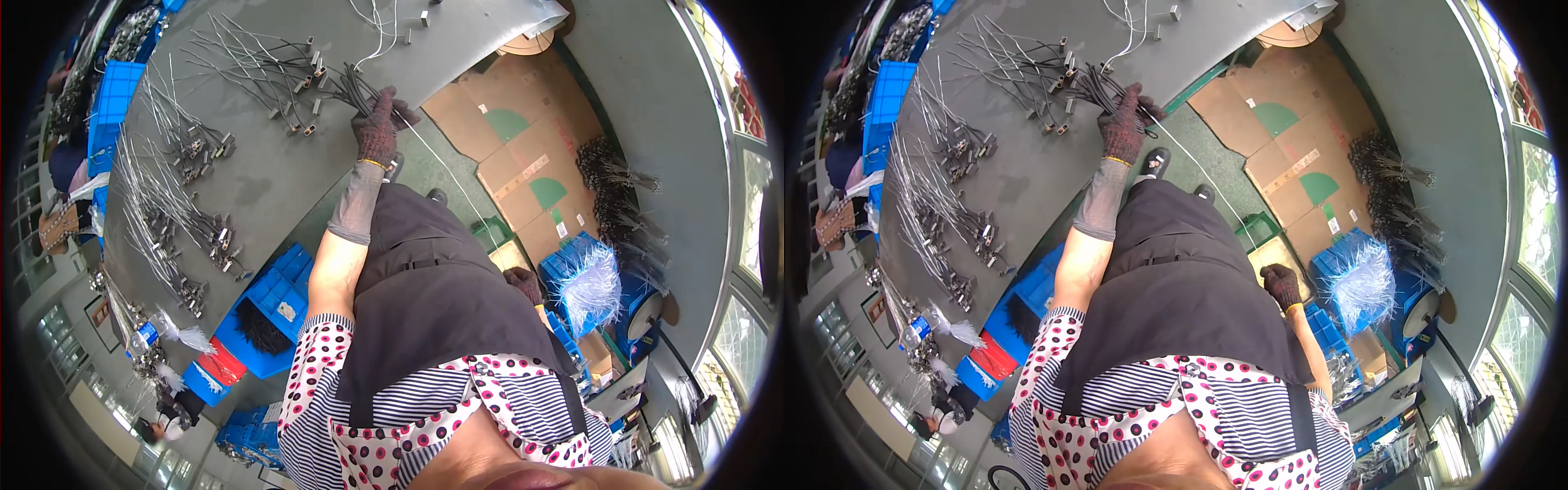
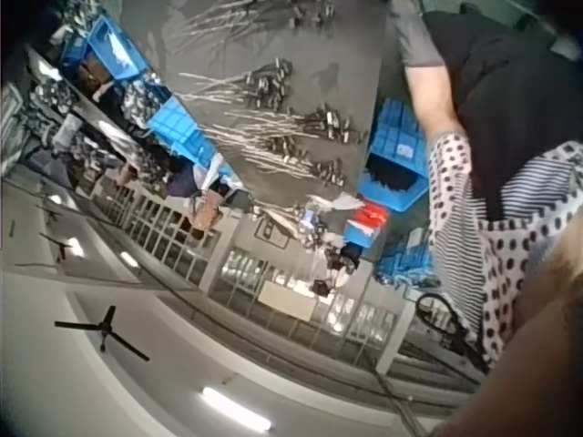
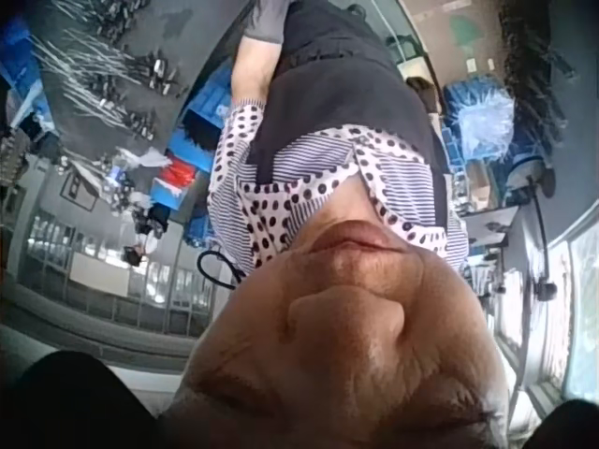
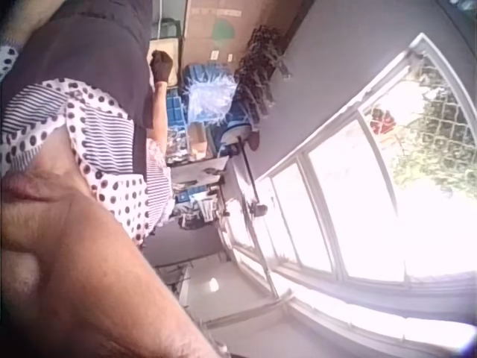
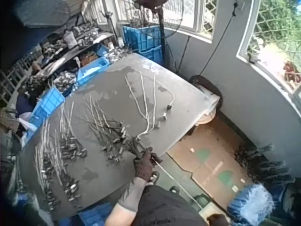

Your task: The recorder is sorting and bundling multiple wire harnesses on a workspace table.

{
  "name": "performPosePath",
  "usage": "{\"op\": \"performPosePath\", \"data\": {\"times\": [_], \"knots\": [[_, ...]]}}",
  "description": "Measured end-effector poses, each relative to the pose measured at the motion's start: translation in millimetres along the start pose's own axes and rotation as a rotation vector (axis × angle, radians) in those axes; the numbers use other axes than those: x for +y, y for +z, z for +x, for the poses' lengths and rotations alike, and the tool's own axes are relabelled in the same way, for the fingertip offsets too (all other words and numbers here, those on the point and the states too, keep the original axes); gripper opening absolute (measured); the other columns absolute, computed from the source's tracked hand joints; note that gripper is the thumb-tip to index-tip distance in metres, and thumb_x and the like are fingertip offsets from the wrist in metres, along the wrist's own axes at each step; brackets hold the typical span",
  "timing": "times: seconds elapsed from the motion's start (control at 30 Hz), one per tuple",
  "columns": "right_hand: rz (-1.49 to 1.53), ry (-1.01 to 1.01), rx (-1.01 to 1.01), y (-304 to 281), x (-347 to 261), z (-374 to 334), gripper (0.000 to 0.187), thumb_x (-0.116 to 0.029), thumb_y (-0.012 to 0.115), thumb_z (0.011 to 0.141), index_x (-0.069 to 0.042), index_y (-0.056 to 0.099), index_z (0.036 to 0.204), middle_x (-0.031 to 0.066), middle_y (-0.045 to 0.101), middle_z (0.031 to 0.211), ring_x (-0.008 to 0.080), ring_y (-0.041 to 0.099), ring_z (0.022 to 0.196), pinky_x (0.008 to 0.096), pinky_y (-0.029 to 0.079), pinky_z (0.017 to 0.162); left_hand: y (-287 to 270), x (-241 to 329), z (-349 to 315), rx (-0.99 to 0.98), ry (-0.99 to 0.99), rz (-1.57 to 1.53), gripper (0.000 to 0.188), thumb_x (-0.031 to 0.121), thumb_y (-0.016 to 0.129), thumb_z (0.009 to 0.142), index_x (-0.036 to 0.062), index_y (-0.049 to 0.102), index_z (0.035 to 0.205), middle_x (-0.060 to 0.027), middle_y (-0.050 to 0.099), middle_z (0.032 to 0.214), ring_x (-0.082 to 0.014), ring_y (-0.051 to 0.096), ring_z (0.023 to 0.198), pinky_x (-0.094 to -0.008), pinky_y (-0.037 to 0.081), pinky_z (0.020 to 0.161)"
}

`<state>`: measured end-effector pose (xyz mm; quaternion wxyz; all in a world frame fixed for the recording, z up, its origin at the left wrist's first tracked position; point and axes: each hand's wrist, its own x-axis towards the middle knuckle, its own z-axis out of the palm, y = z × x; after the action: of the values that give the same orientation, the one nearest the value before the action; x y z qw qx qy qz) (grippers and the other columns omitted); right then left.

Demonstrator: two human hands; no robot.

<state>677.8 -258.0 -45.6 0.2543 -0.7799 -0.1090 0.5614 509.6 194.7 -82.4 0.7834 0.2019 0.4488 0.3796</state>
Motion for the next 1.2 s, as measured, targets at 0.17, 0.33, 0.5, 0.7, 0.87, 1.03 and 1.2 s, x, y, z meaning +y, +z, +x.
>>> {"op": "performPosePath", "data": {"times": [0.17,0.33,0.5,0.7,0.87,1.03,1.2], "knots": [[-0.06,-0.067,0.123,25,-24,29,0.03,-0.028,0.068,0.088,0.002,0.072,0.088,0.005,0.063,0.067,0.0124,0.058,0.061,0.0302,0.047,0.057,-15,-11,-22,-0.183,-0.036,-0.056,0.03,0.031,0.063,0.097,0.0078,0.061,0.117,-0.0086,0.064,0.093,-0.0271,0.068,0.079,-0.047,0.06,0.077],[0.015,-0.111,0.092,65,-101,60,0.033,-0.031,0.069,0.088,0.002,0.071,0.087,0.0034,0.06,0.064,0.0108,0.053,0.057,0.0284,0.043,0.054,-25,0,-34,-0.278,-0.154,0.03,0.033,0.029,0.061,0.098,0.0078,0.059,0.123,-0.0112,0.065,0.103,-0.0295,0.068,0.088,-0.0539,0.058,0.085],[0.019,-0.139,0.065,80,-101,72,0.029,-0.029,0.07,0.088,0.0,0.071,0.085,0.0015,0.059,0.063,0.0104,0.051,0.056,0.0286,0.041,0.052,-39,57,-5,-0.173,-0.048,-0.459,0.027,0.027,0.063,0.097,0.0139,0.062,0.12,-0.0115,0.069,0.105,-0.0308,0.068,0.091,-0.0586,0.051,0.096],[-0.112,-0.122,0.091,67,-81,44,0.03,-0.029,0.069,0.086,0.0,0.07,0.08,0.0041,0.06,0.063,0.0121,0.054,0.059,0.0299,0.043,0.056,-44,131,23,-0.039,0.143,-0.259,0.019,0.028,0.063,0.097,0.0088,0.066,0.1,-0.0068,0.069,0.086,-0.0224,0.067,0.076,-0.0519,0.058,0.082],[-0.229,-0.238,0.133,77,-100,44,0.032,-0.032,0.07,0.085,0.0,0.072,0.083,0.0047,0.061,0.064,0.0126,0.057,0.06,0.0307,0.046,0.058,-55,142,32,0.044,0.316,0.058,0.019,0.023,0.065,0.096,0.0045,0.067,0.1,-0.0072,0.065,0.079,-0.0195,0.064,0.063,-0.0428,0.062,0.061],[-0.068,-0.265,0.054,128,-196,83,0.034,-0.031,0.067,0.088,0.002,0.071,0.085,0.0064,0.065,0.069,0.0123,0.058,0.063,0.0291,0.046,0.057,-40,129,-7,-0.063,0.23,0.13,0.027,0.026,0.065,0.096,0.0004,0.067,0.102,-0.0091,0.069,0.081,-0.0198,0.069,0.066,-0.0376,0.062,0.067],[0.182,-0.41,-0.025,190,-328,101,0.052,-0.044,0.053,0.095,0.004,0.065,0.109,0.0105,0.071,0.088,0.02,0.067,0.073,0.0317,0.05,0.059,-38,98,-34,-0.132,0.08,0.229,0.024,0.022,0.064,0.097,0.0017,0.068,0.109,-0.0113,0.071,0.093,-0.0251,0.071,0.082,-0.0442,0.062,0.075]]}}
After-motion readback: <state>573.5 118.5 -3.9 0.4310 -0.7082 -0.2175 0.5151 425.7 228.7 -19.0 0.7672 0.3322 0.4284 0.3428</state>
